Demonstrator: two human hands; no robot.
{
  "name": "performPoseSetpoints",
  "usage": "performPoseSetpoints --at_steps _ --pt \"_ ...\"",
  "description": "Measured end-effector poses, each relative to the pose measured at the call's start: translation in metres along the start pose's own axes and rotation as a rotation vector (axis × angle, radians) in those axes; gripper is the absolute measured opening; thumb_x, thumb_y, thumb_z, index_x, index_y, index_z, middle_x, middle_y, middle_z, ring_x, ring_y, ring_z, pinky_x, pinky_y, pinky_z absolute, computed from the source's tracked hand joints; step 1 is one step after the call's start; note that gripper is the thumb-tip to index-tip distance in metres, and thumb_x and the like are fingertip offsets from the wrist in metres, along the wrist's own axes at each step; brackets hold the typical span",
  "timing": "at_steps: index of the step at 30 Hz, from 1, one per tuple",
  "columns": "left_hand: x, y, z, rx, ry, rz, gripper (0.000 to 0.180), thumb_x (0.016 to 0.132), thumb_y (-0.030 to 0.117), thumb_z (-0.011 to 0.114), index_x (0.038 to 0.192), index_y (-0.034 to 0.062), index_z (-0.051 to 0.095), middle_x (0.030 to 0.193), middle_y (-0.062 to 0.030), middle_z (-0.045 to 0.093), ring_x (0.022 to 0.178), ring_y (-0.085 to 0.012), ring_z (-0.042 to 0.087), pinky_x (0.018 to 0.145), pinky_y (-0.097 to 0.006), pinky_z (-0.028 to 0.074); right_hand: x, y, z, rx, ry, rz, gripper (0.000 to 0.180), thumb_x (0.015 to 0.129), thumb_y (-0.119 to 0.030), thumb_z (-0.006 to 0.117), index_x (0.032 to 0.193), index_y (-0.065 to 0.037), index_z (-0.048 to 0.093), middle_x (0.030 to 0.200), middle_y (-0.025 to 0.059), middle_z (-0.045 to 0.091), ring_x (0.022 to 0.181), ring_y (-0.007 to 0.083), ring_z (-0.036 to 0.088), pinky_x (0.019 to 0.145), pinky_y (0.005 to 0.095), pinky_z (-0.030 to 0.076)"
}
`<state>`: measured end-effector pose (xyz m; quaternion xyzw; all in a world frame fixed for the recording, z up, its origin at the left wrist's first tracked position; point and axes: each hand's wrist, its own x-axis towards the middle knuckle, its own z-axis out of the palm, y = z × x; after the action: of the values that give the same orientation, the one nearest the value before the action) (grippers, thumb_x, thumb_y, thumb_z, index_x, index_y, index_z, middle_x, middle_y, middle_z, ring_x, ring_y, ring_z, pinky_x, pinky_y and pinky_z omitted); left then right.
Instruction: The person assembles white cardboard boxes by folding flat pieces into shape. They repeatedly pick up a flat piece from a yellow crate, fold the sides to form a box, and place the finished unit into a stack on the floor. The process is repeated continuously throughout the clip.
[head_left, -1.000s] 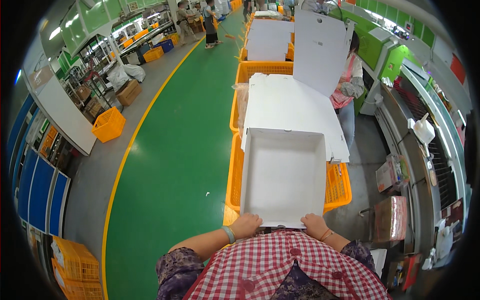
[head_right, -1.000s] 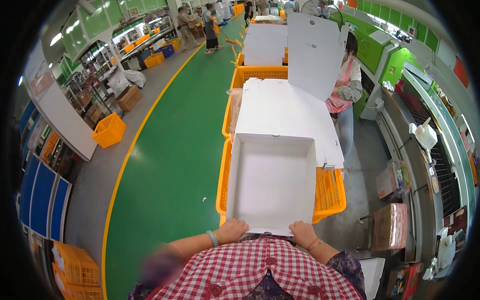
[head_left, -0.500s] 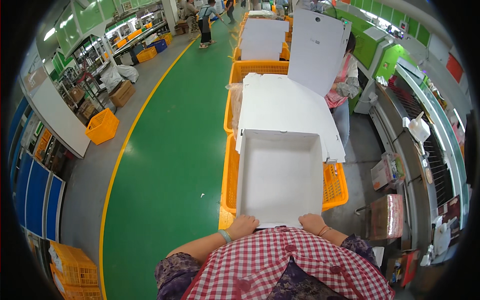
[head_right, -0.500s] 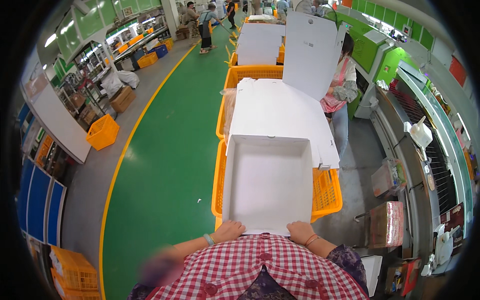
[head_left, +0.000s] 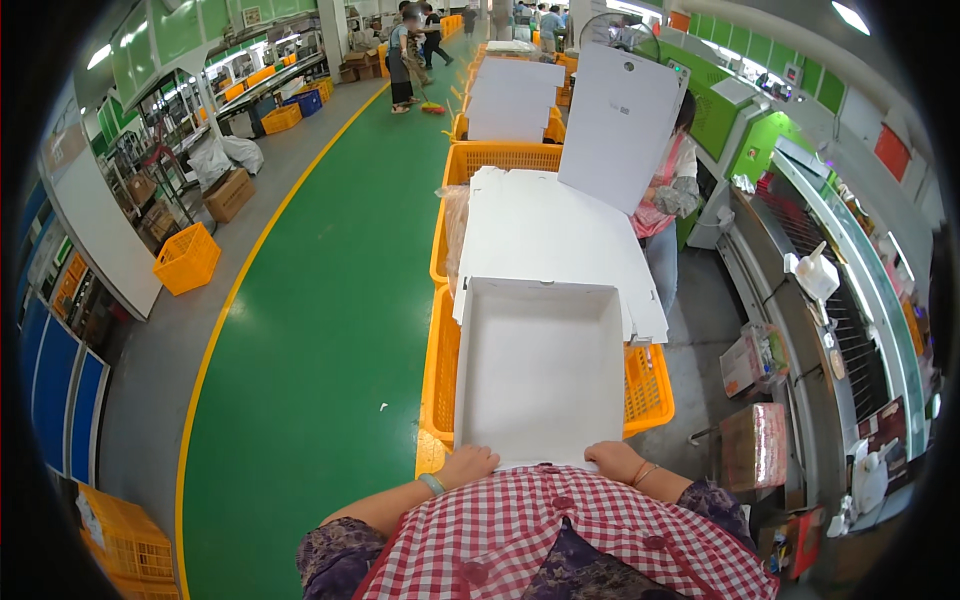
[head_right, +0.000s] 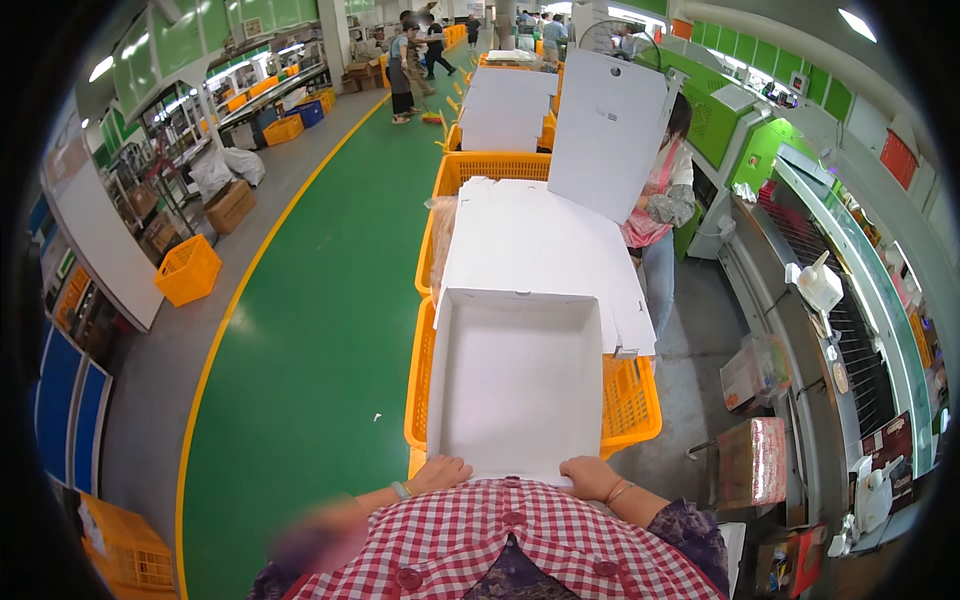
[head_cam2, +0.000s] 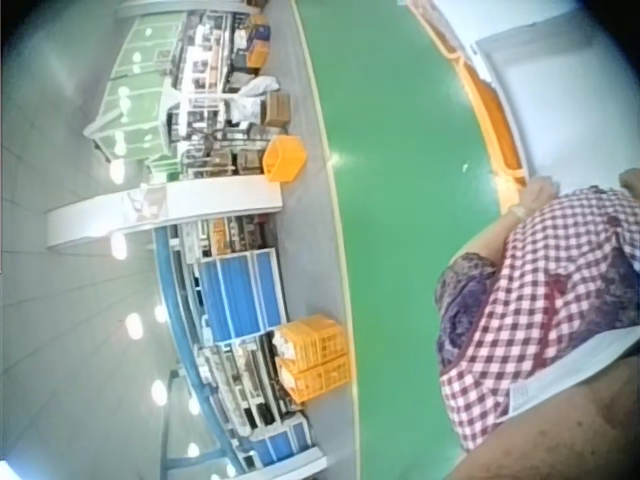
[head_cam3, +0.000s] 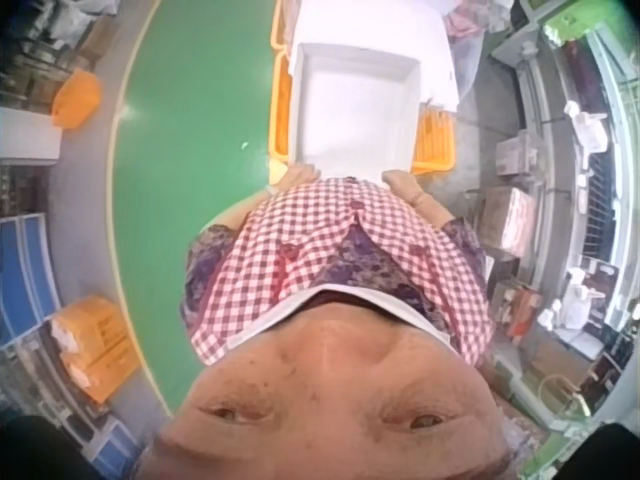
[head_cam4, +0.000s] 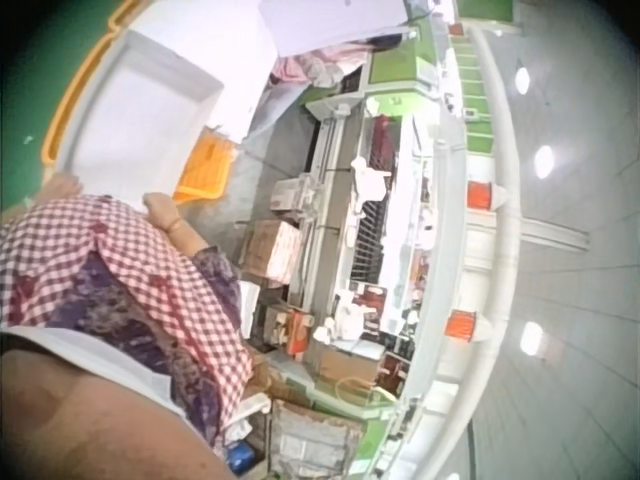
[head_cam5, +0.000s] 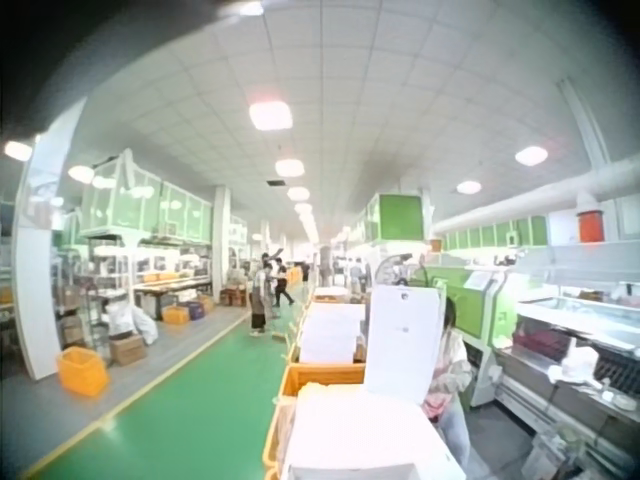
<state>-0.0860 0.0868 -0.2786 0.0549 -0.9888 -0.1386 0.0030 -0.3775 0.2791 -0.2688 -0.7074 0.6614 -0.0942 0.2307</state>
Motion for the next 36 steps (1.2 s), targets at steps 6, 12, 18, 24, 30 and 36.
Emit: performPoseSetpoints --at_steps 6,12,18,24,30,36 --pt "0.000 -0.001 0.005 -0.042 0.028 -0.017 0.011 0.080 0.017 0.052 0.080 0.0061 0.053 0.076 -0.0114 0.055 0.072 -0.0293 0.057 0.065 -0.040 0.045 0.001 0.005 -0.013 -0.112 -0.156 -0.001 0.030 0.077 -0.038 0.063 0.086 -0.010 0.065 0.079 0.0123 0.065 0.079 0.0322 0.062 0.068 0.0435 0.049" --pt "-0.001 -0.006 0.009 -0.065 0.083 -0.044 0.012 0.078 0.017 0.054 0.080 0.0057 0.054 0.076 -0.0118 0.055 0.074 -0.0298 0.057 0.065 -0.041 0.045 0.002 0.008 -0.001 -0.117 -0.233 0.051 0.026 0.079 -0.036 0.059 0.085 -0.011 0.066 0.079 0.0127 0.065 0.078 0.0320 0.063 0.068 0.0439 0.049" --pt "0.006 -0.008 0.009 -0.060 0.046 -0.146 0.012 0.076 0.017 0.057 0.079 0.0054 0.055 0.078 -0.0124 0.057 0.077 -0.0303 0.058 0.067 -0.042 0.047 0.003 0.013 0.001 -0.070 -0.253 0.059 0.021 0.080 -0.031 0.056 0.085 -0.012 0.065 0.079 0.0125 0.065 0.078 0.0321 0.063 0.067 0.0442 0.049" --pt "0.013 -0.009 -0.002 -0.082 0.016 -0.167 0.012 0.074 0.016 0.058 0.078 0.0052 0.056 0.077 -0.0127 0.058 0.077 -0.0304 0.059 0.067 -0.042 0.048 0.000 0.019 0.006 -0.044 -0.205 0.046 0.019 0.081 -0.028 0.053 0.087 -0.014 0.065 0.076 0.0130 0.064 0.075 0.0320 0.062 0.064 0.0435 0.048" --pt "0.015 -0.008 -0.005 -0.072 0.006 -0.158 0.014 0.074 0.017 0.059 0.079 0.0047 0.056 0.078 -0.0126 0.058 0.077 -0.0303 0.059 0.067 -0.042 0.048 -0.002 0.016 0.001 -0.047 -0.179 0.051 0.019 0.080 -0.029 0.054 0.086 -0.014 0.066 0.076 0.0126 0.064 0.074 0.0321 0.062 0.064 0.0436 0.048" --pt "0.015 -0.013 -0.008 -0.114 -0.035 -0.143 0.015 0.076 0.019 0.059 0.083 0.0050 0.056 0.081 -0.0122 0.057 0.079 -0.0309 0.058 0.067 -0.041 0.048 -0.001 0.015 0.001 -0.004 -0.174 0.082 0.025 0.077 -0.034 0.057 0.079 -0.010 0.063 0.077 0.0151 0.064 0.076 0.0345 0.061 0.065 0.0456 0.047"
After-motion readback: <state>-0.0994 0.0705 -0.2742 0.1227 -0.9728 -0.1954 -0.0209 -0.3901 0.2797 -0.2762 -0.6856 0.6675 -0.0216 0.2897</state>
